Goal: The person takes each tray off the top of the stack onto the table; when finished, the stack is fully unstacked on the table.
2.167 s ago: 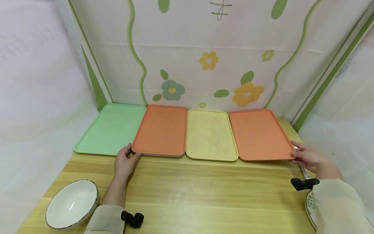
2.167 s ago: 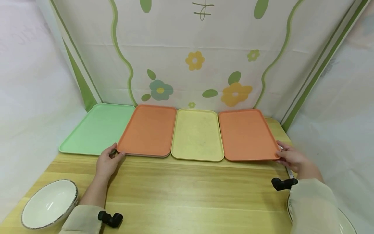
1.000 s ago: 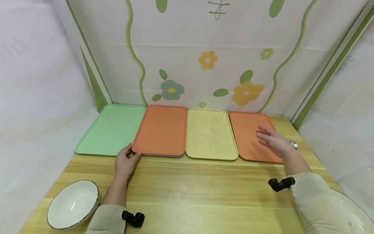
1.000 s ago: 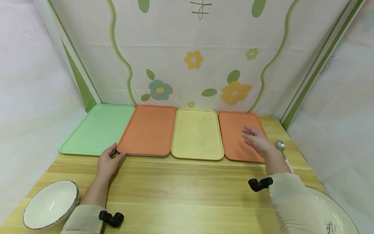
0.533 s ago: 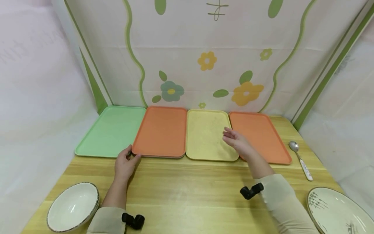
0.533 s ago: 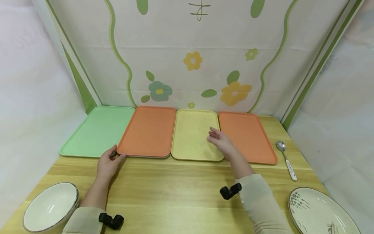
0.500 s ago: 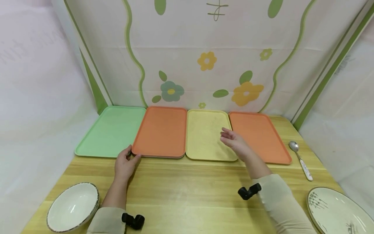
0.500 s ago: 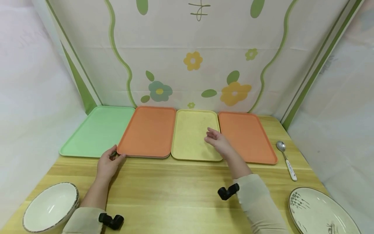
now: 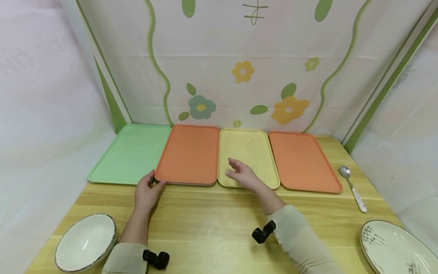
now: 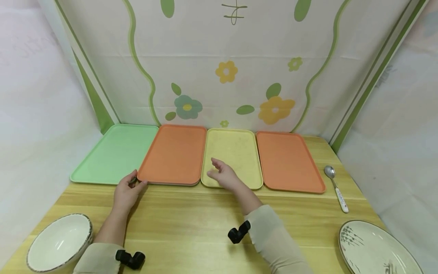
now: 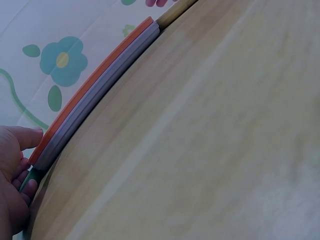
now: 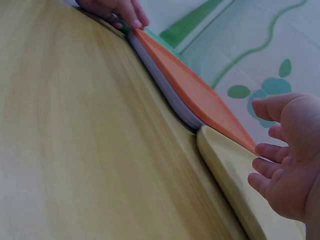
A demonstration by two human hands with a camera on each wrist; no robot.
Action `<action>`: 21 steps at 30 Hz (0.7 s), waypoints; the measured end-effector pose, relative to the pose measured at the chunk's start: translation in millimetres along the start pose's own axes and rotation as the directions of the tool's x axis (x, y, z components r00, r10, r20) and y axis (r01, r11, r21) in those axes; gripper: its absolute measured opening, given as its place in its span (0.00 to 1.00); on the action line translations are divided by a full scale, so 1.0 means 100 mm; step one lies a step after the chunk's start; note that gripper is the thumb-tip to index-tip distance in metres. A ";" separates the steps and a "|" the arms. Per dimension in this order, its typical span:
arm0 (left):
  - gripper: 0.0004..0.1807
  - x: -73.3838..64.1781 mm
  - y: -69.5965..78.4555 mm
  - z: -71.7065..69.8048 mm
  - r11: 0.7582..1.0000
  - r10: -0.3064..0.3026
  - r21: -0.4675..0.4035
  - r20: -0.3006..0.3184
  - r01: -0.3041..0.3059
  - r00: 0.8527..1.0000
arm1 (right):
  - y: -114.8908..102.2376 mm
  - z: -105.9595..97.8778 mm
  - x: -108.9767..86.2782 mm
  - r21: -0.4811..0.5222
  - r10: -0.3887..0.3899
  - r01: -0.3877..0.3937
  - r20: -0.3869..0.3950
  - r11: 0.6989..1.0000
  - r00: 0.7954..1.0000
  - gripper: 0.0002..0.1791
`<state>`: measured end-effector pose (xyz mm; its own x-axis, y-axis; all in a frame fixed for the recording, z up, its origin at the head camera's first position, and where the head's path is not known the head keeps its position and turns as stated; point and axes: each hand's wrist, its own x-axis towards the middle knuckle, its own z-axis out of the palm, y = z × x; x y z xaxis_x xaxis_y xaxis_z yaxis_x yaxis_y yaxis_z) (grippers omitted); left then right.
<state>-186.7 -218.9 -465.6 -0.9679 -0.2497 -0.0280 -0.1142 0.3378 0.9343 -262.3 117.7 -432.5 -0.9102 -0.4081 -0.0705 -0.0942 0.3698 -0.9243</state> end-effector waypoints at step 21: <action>0.37 -0.01 0.01 0.00 1.000 -0.008 -0.001 0.007 0.008 1.000 | 0.02 0.38 0.08 -0.331 0.020 -0.018 0.004 0.943 1.000 0.33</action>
<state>-185.8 -218.6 -464.7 -0.9686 -0.2456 -0.0377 -0.1212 0.3347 0.9345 -254.0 83.6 -449.4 -0.9103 -0.4039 -0.0907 -0.2064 0.6327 -0.7464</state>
